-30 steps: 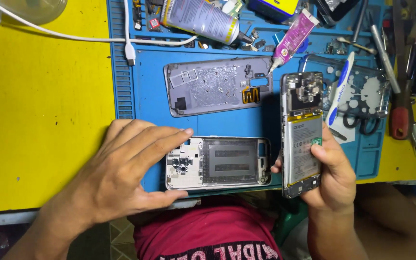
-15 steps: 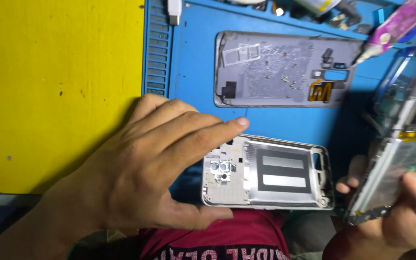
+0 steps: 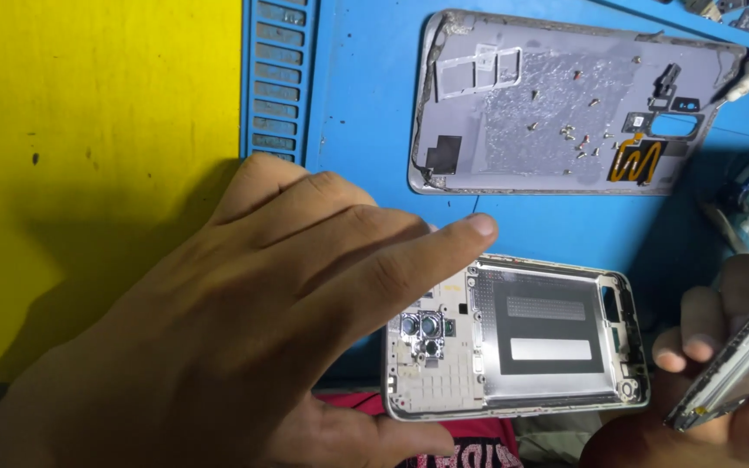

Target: The person cleans a smartphone battery with a toothbrush, then places it into a disassembled phone chassis. They handle the phone's internal components and compare it to another phone frame on the workbench.

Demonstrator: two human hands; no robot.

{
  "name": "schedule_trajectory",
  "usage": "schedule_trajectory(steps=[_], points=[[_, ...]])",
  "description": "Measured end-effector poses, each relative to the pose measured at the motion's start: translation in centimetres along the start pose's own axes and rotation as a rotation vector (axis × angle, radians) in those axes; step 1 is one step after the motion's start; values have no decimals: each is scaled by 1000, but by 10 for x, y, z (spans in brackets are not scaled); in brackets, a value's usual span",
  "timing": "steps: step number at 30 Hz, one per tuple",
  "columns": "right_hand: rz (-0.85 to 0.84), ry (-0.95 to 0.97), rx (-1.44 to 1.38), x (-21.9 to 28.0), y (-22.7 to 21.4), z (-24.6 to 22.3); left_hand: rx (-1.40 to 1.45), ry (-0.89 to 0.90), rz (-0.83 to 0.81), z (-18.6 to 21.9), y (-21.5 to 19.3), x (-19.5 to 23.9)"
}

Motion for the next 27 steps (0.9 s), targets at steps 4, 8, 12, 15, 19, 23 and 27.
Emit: schedule_trajectory(steps=[4, 8, 12, 15, 19, 23, 27], points=[[-8, -20, -85, 3, 13, 0, -19, 8, -8, 0, 0, 1], [87, -46, 25, 6, 25, 0, -28, 16, -15, 1, 0, 1], [9, -36, -53, 6, 16, 0, -59, 28, -23, 1, 0, 1], [-102, 22, -61, -1, 0, 1, -86, 40, -27, 1, 1, 2], [-271, 24, -151, -9, 2, 1, -190, 80, -48, 3, 5, 8], [-360, -1, -233, -7, 38, -4, -299, 121, -8, 13, 4, 6], [-338, -13, -310, -6, 46, -4, -409, 117, 41, 17, 5, 7]])
Point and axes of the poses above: each hand's wrist, its own x-axis away from the middle knuckle, its own y-axis out of the palm, z = x × y, the point moved 10 cm from there along -x, towards the middle knuckle, and after that the axes turned 4 degrees about y, right-handed, at the moved point
